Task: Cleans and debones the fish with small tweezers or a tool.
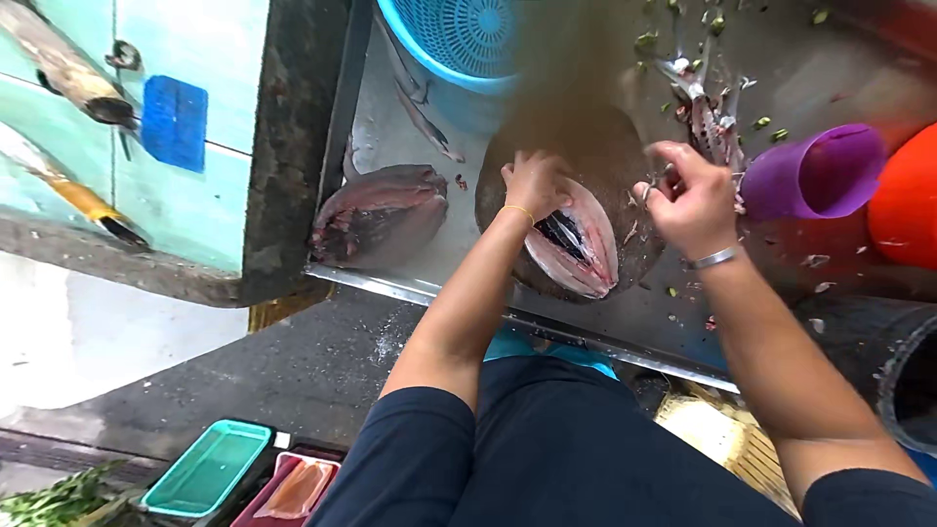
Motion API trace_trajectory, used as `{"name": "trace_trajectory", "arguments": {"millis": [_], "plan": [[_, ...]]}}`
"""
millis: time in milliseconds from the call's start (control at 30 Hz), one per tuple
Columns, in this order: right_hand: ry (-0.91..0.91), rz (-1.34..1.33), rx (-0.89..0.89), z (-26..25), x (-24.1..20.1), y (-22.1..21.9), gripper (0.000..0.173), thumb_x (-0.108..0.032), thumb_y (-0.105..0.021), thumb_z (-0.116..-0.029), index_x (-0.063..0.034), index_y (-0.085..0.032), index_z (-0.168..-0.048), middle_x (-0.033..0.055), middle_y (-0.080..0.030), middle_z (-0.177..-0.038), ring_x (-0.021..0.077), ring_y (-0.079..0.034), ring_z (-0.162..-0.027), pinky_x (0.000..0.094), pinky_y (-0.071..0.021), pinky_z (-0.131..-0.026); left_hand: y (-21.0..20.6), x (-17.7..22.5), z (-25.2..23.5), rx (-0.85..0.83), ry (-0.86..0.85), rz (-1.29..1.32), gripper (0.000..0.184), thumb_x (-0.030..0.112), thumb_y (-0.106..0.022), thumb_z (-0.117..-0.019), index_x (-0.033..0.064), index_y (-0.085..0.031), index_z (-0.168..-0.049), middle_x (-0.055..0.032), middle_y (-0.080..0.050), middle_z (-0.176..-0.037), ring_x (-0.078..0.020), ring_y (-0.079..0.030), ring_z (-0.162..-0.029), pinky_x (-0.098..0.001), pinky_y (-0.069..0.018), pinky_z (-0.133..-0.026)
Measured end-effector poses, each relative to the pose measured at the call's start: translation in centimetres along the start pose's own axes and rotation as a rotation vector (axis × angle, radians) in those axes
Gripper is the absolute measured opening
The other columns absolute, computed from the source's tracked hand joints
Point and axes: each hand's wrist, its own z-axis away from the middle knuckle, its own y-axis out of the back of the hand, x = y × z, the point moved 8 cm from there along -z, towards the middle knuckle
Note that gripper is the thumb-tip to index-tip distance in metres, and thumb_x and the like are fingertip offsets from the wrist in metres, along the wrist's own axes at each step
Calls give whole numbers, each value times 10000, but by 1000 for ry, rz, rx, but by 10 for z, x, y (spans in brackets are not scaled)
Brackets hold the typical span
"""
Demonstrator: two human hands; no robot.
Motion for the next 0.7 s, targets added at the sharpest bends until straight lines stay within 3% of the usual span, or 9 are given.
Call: {"name": "trace_trajectory", "arguments": {"millis": [33, 67, 100, 267, 400, 500, 567, 633, 700], "plan": [[-101, 181, -28, 10, 24, -15, 641, -379, -639, -951, -163, -482, -1534, 244, -691, -1110, 441, -686, -875, 652, -535, -737, 1, -1, 4, 13, -36, 1, 561, 394, -863, -769, 275, -696, -1291, -43, -641, -1358, -350, -493, -1350, -674, -372, -1052], [-213, 258, -106, 23, 48, -35, 678, -403, -631, -952, -129, -451, -1545, 310, -639, -1254, 536, -657, -1010, 752, -480, -819, 1, -2, 10, 30, -62, -12, 568, 407, -843, -793, 272, -688, -1323, -72, -628, -1376, -364, -492, -1351, -662, -382, -1062], [-277, 276, -147, 34, 61, -50, 657, -414, -644, -946, -104, -493, -1506, 322, -621, -1288, 563, -643, -1050, 779, -472, -828, 2, -4, 15, 55, -75, -36, 588, 438, -828, -806, 284, -679, -1353, -94, -619, -1388, -377, -489, -1349, -659, -384, -1065], [-177, 293, -212, 36, 7, -103, 555, -534, -610, -871, -130, -699, -1242, 185, -725, -1118, 409, -706, -980, 669, -510, -808, 0, -12, 19, 81, -14, -116, 644, 526, -773, -840, 374, -604, -1443, -96, -596, -1418, -383, -461, -1371, -660, -364, -1072], [-158, 330, -275, 18, -13, -116, 347, -324, -520, -974, -82, -711, -1134, 197, -732, -1067, 407, -710, -982, 643, -512, -805, 3, -10, 13, 76, 16, -149, 629, 530, -765, -843, 404, -602, -1437, -77, -597, -1411, -365, -470, -1358, -646, -373, -1061], [-134, 335, -234, 31, -17, -102, 294, -260, -517, -958, -64, -716, -1049, 193, -737, -989, 405, -721, -925, 624, -528, -733, 3, -11, 12, 79, 18, -145, 624, 532, -755, -843, 418, -600, -1436, -66, -591, -1415, -356, -469, -1358, -638, -376, -1060], [-156, 335, -230, 34, -18, -100, 323, -325, -538, -944, -88, -719, -1068, 175, -740, -1013, 397, -720, -935, 628, -519, -730, 3, -9, 15, 76, 15, -128, 614, 501, -762, -838, 403, -614, -1426, -82, -593, -1414, -376, -464, -1363, -656, -372, -1060], [-217, 327, -279, 24, -18, -106, 396, -405, -557, -950, -109, -712, -1164, 181, -725, -1120, 408, -699, -1007, 659, -505, -805, 5, -9, 12, 71, 12, -125, 622, 491, -762, -840, 397, -608, -1435, -89, -585, -1423, -380, -453, -1371, -664, -361, -1064], [-223, 331, -302, 22, -16, -109, 370, -374, -545, -964, -102, -714, -1150, 186, -728, -1110, 412, -702, -1012, 660, -510, -810, 0, -9, 16, 57, 16, -125, 635, 524, -765, -837, 402, -602, -1439, -84, -577, -1435, -374, -451, -1374, -663, -358, -1069]]}}
